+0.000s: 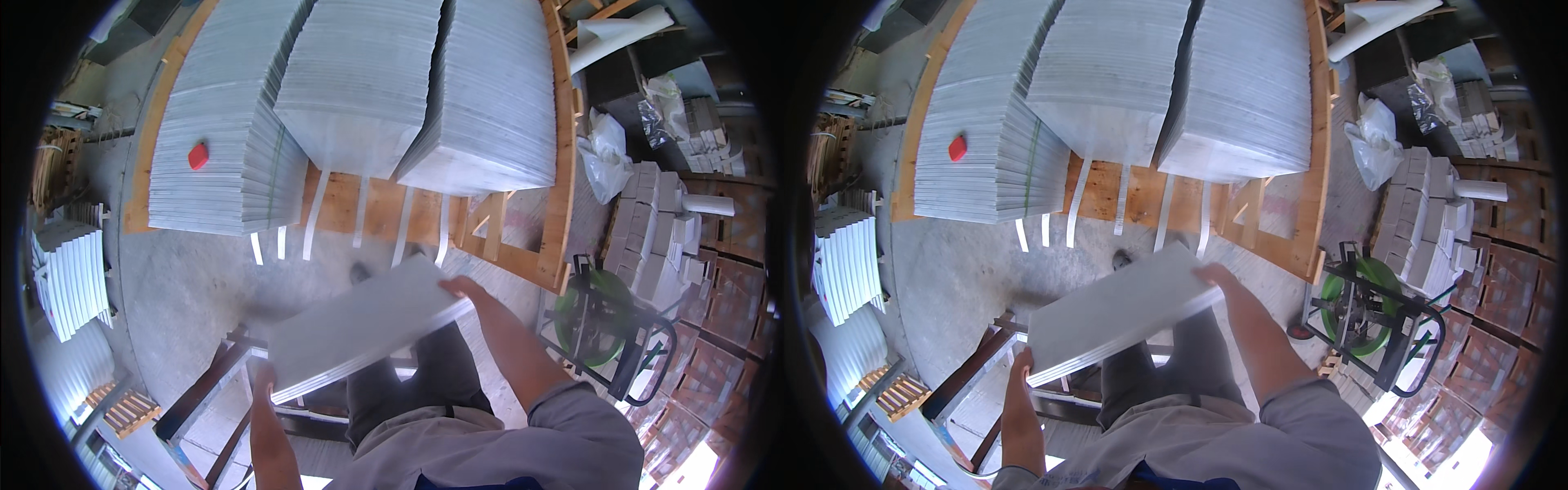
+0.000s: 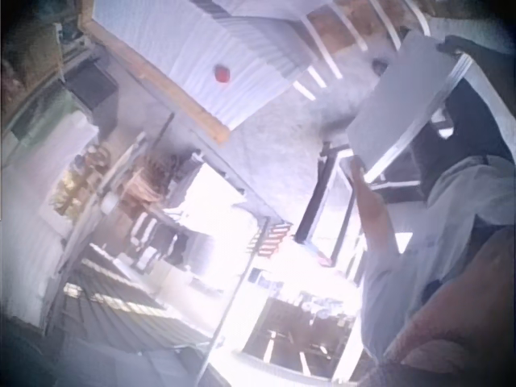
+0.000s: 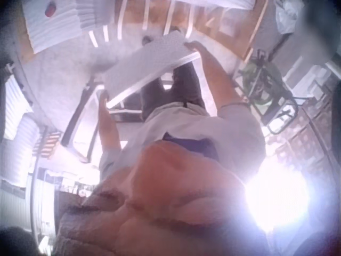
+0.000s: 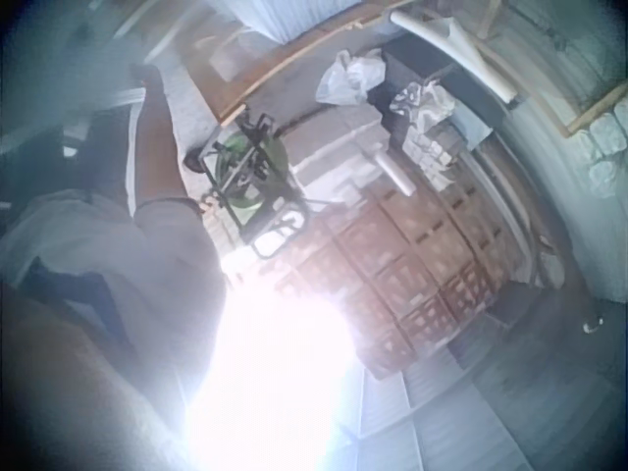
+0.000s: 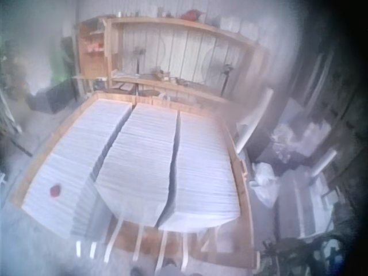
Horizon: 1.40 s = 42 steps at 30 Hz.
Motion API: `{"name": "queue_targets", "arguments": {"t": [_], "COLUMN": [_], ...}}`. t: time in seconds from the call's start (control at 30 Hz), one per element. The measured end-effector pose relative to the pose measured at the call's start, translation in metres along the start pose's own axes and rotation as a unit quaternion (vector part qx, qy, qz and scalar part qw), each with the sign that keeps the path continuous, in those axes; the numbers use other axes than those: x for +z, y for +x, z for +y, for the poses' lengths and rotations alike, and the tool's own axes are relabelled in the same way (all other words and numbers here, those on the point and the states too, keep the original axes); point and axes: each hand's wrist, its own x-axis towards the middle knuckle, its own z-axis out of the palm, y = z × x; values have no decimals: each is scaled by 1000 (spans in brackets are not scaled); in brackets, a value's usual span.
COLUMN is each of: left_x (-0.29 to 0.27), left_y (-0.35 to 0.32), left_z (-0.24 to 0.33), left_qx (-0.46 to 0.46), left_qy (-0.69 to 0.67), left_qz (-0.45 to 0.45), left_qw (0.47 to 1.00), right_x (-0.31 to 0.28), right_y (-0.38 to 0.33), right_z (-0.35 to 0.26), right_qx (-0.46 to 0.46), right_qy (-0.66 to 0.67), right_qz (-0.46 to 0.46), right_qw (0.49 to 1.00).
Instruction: The person repeatedly picks up white rectangular panels from a metal rack and places them onto a wooden rack. The person walks between the two racks, handling one panel at a time and stacking them neatly.
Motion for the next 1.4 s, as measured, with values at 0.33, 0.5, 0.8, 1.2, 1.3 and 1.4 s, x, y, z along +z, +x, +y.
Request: {"name": "queue_targets", "arguments": {"t": [0.33,0.5,0.8,1.2,1.3,1.4], "left_x": [55,89,97,86,99,111], "left_y": [-18,-11,-43,-117,-152,-197], "left_z": [23,44,85,176,219,273], "left_qx": [-154,-189,-240,-233,-224,-218], "left_qy": [-145,-146,-132,-219,-315,-442], "left_qz": [-17,-23,-47,-51,-49,-141], "left_qw": [977,971,961,946,921,859], "right_x": [-59,-61,-66,0,61,92], "right_y": [132,190,242,34,-91,-163], "right_z": [-158,-172,-174,-117,-141,-169], "right_qx": [-52,-38,-2,10,76,34], "right_qy": [-187,-220,-212,332,486,534], "right_qz": [-39,-39,-149,100,-105,-93], "right_qw": [980,974,966,938,865,840]}}
